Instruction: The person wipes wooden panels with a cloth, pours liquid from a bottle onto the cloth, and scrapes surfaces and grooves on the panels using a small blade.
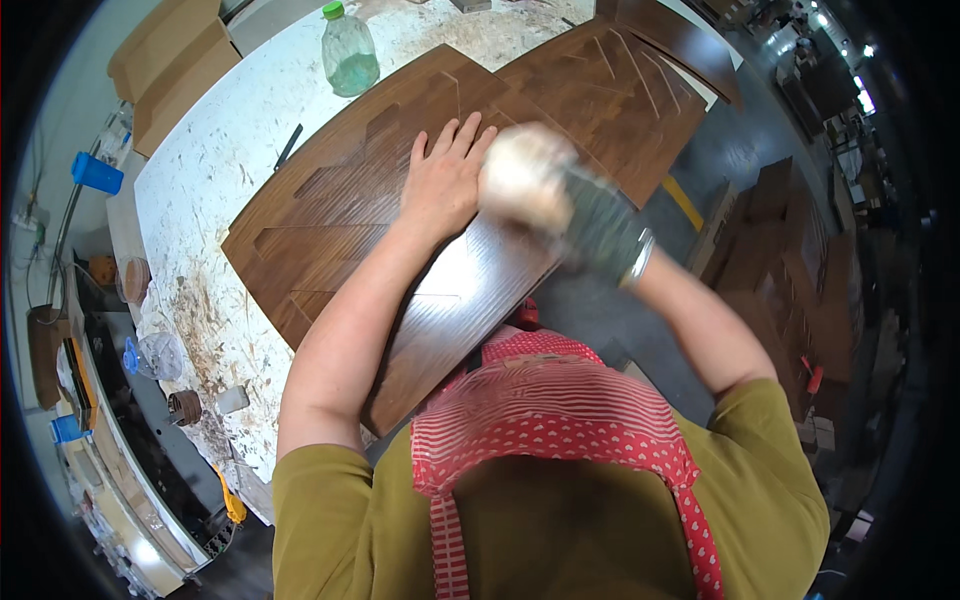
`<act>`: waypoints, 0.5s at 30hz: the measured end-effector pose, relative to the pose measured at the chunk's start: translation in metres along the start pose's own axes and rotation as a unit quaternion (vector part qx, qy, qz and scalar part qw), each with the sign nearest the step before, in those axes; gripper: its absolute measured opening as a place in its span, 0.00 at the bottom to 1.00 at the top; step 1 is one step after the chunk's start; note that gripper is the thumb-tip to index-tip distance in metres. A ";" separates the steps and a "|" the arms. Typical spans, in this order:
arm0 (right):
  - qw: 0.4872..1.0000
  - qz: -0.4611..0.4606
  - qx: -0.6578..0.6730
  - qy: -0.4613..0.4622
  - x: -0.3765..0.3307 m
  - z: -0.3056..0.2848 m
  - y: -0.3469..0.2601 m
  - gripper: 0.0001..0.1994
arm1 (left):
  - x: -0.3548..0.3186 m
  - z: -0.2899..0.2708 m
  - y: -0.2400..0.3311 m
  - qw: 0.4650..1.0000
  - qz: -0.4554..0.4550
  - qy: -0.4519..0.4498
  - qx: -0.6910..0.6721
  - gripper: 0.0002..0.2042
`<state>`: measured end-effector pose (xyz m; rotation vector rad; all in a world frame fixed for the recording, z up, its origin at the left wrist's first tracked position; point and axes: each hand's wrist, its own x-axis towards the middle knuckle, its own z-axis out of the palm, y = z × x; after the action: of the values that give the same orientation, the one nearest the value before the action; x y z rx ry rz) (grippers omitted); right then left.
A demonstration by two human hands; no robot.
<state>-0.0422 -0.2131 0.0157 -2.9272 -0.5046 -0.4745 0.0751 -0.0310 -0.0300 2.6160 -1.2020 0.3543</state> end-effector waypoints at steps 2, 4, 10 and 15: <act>0.992 0.084 -0.046 0.086 -0.035 0.058 0.109 0.19 | 0.017 -0.011 0.023 0.999 -0.014 -0.014 -0.036 0.27; 0.991 0.026 -0.120 0.043 -0.016 0.012 0.031 0.18 | 0.009 -0.006 0.017 0.999 -0.037 -0.014 -0.023 0.26; 0.856 -0.001 0.341 -0.389 0.009 -0.035 -0.070 0.20 | 0.008 0.002 -0.002 0.992 -0.062 -0.005 -0.112 0.24; 0.944 0.169 0.281 -0.022 0.069 -0.049 0.071 0.19 | -0.015 -0.034 -0.047 0.991 -0.129 0.032 0.003 0.23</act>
<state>0.0299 -0.2672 0.0785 -2.3989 -0.1015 -0.1778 0.0979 0.0204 -0.0087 2.6987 -0.8309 0.3869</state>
